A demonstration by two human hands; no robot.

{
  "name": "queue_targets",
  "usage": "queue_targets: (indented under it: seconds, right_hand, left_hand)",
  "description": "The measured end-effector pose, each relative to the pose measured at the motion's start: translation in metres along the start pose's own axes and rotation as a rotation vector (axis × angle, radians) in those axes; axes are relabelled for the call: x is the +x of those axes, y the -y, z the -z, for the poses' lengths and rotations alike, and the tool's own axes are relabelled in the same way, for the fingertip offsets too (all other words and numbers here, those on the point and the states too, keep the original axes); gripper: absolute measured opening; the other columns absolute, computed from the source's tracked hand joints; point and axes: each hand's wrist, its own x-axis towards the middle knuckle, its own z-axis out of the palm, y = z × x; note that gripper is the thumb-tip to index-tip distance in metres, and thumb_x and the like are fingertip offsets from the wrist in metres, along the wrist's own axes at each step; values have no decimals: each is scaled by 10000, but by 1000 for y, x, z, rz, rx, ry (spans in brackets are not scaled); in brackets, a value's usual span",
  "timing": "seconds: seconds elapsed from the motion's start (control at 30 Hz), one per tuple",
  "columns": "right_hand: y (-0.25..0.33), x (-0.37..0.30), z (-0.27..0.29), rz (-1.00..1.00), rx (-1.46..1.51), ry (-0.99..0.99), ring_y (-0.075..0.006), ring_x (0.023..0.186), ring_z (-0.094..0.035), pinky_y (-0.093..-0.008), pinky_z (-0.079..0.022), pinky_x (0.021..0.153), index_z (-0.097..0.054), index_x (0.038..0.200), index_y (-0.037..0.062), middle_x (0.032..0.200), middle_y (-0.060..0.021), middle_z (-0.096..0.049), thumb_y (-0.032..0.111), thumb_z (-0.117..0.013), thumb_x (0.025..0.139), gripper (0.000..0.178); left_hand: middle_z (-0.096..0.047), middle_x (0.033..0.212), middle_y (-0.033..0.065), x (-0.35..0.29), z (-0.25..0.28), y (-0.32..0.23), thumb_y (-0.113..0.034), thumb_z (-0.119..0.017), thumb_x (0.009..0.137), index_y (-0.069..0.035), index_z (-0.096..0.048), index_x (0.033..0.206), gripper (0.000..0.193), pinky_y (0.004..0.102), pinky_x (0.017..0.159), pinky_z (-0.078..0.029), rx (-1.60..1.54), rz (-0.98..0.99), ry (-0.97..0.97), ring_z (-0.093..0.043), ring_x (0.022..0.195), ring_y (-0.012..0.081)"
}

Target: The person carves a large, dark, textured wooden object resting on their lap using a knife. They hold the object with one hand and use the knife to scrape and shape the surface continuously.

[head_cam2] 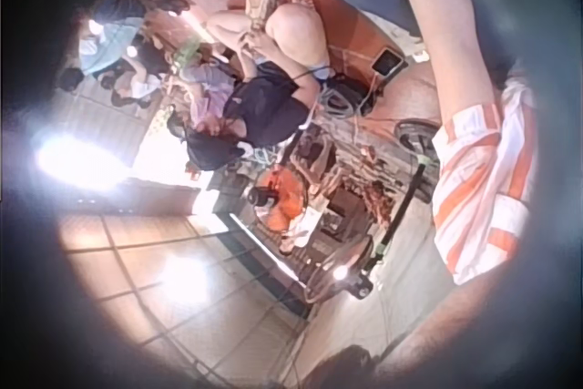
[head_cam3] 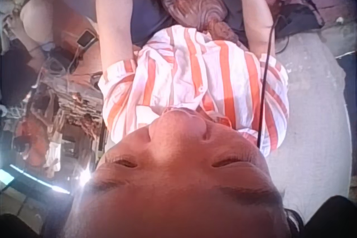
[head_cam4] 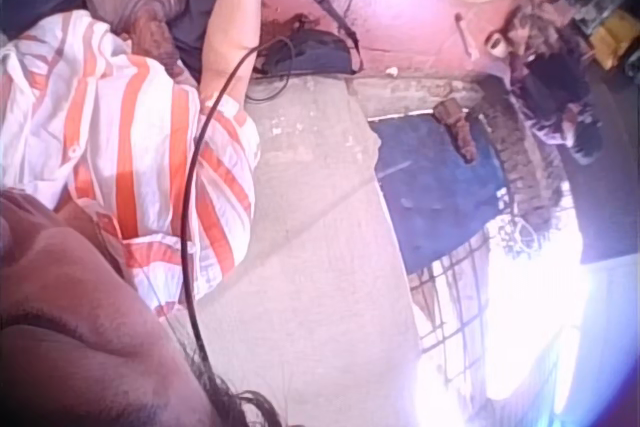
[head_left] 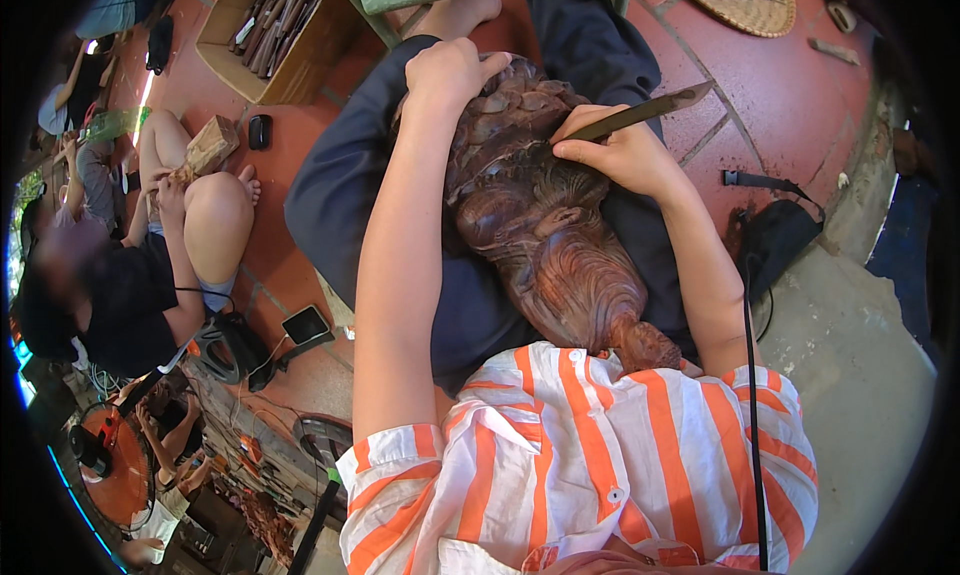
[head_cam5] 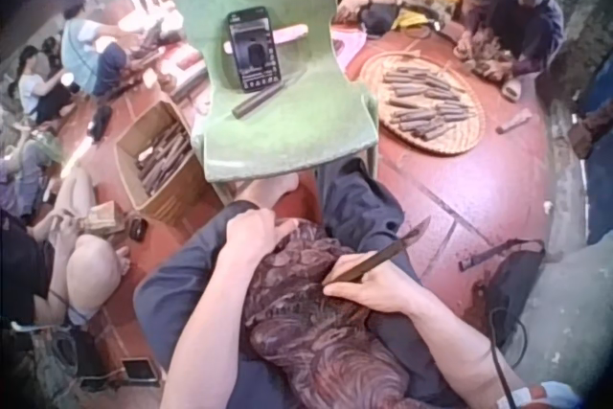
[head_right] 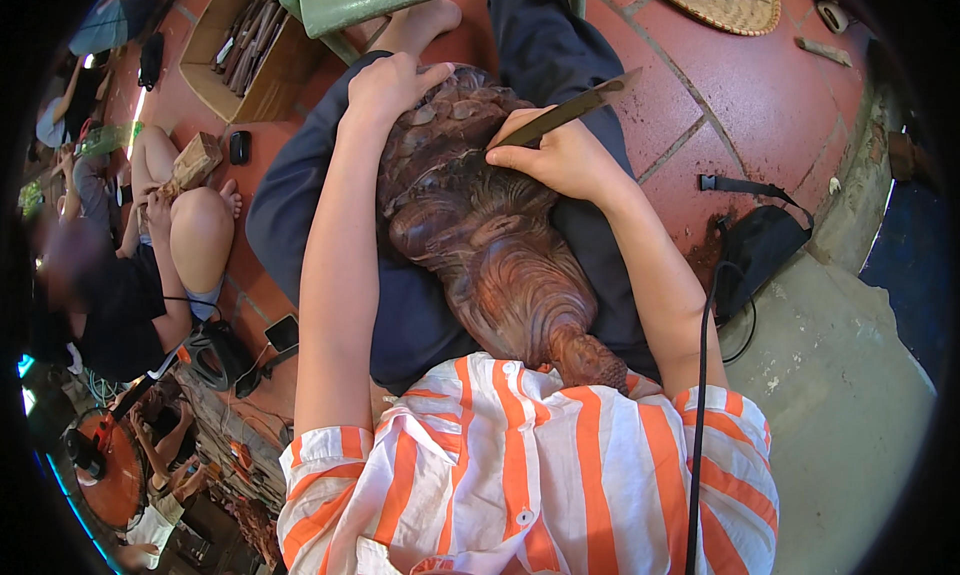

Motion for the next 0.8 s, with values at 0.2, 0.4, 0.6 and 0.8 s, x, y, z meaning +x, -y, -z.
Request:
queue_targets:
  seconds: [0.2,0.4,0.6,0.8]
  right_hand:
    - [7,1,-2,-20,-17,42,-126,751,-543,-260,-423,671,-689,887,-32,836,-49,-619,85,-700,801,146]
    - [0,2,5,7,67,53,-157,768,-557,-281,-431,698,-687,861,-15,818,-54,-610,113,-720,787,152]
    - [11,2,1,5,-74,79,-138,755,-552,-274,-428,677,-684,871,-31,824,-60,-624,86,-708,791,143]
    - [9,4,6,-10,-16,75,-145,753,-560,-277,-435,678,-685,866,-19,815,-57,-624,101,-712,789,145]
  left_hand:
    - [-701,822,133,1,-2,2,-583,-571,827,-49,-720,827,554,406,726,-525,-27,0,-13,-680,830,283]
    - [-702,826,133,-2,3,-2,-587,-568,826,-51,-721,830,558,405,725,-527,-31,40,37,-680,837,282]
    - [-704,836,127,-1,2,-1,-589,-565,827,-54,-721,837,558,402,726,-528,-11,35,28,-680,840,288]
    - [-704,857,130,0,2,-3,-594,-563,826,-58,-721,869,561,403,741,-527,-7,45,57,-680,851,286]
